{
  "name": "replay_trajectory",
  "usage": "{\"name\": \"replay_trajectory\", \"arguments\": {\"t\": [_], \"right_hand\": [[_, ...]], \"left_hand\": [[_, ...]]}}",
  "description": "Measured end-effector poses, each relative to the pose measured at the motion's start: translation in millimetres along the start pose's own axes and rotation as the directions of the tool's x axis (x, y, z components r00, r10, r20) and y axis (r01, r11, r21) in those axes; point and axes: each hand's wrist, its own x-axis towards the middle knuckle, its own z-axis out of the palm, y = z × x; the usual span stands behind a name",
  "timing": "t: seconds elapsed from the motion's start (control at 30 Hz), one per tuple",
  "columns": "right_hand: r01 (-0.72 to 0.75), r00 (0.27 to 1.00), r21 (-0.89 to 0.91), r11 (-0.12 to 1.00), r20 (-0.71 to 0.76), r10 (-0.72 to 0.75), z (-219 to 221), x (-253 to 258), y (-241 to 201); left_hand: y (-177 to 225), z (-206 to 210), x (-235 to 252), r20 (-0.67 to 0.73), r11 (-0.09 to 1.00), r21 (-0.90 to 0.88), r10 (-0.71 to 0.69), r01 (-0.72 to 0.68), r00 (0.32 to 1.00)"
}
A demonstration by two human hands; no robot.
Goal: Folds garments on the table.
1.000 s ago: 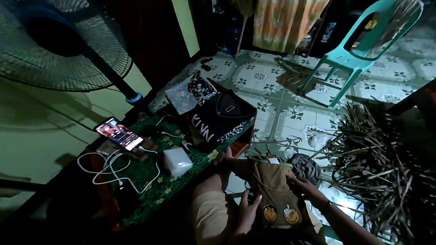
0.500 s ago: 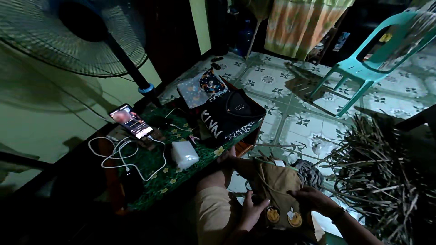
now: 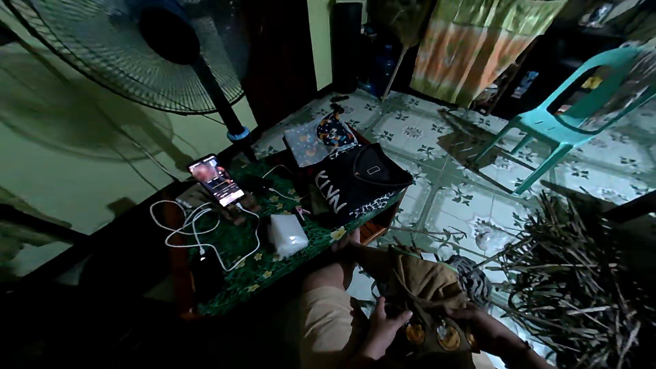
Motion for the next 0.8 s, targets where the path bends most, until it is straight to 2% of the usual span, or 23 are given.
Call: {"name": "replay_trajectory", "arguments": {"t": [0.1,0.3,0.37,0.47,0.6,0.8], "right_hand": [[-0.041,0.998,0.068,0.997,-0.05,0.044,6,-3,6],[-0.123,0.983,0.056,0.991,0.143,0.114,-7,-10,12],[-0.146,0.977,0.039,0.988,0.163,0.138,-8,-8,10],[-0.178,0.982,0.035,0.983,0.074,0.175,5,-8,4],[-0.143,0.989,0.042,0.989,-0.04,0.145,23,-11,3],[-0.107,0.985,0.131,0.986,-0.118,0.123,53,-20,-18]], "left_hand": [[1,0,-2,-0.009,1.0,-0.012,0.001,-0.001,1.0],[-1,1,-4,-0.028,1.0,0.002,0.014,-0.014,1.0],[-1,2,-3,-0.027,1.0,-0.005,0.007,-0.007,1.0],[1,1,-5,-0.022,1.0,-0.021,-0.009,0.008,1.0],[3,-1,-7,-0.049,0.999,-0.034,-0.021,0.019,0.999],[18,-3,-18,0.01,0.932,-0.357,-0.063,0.063,0.998]]}}
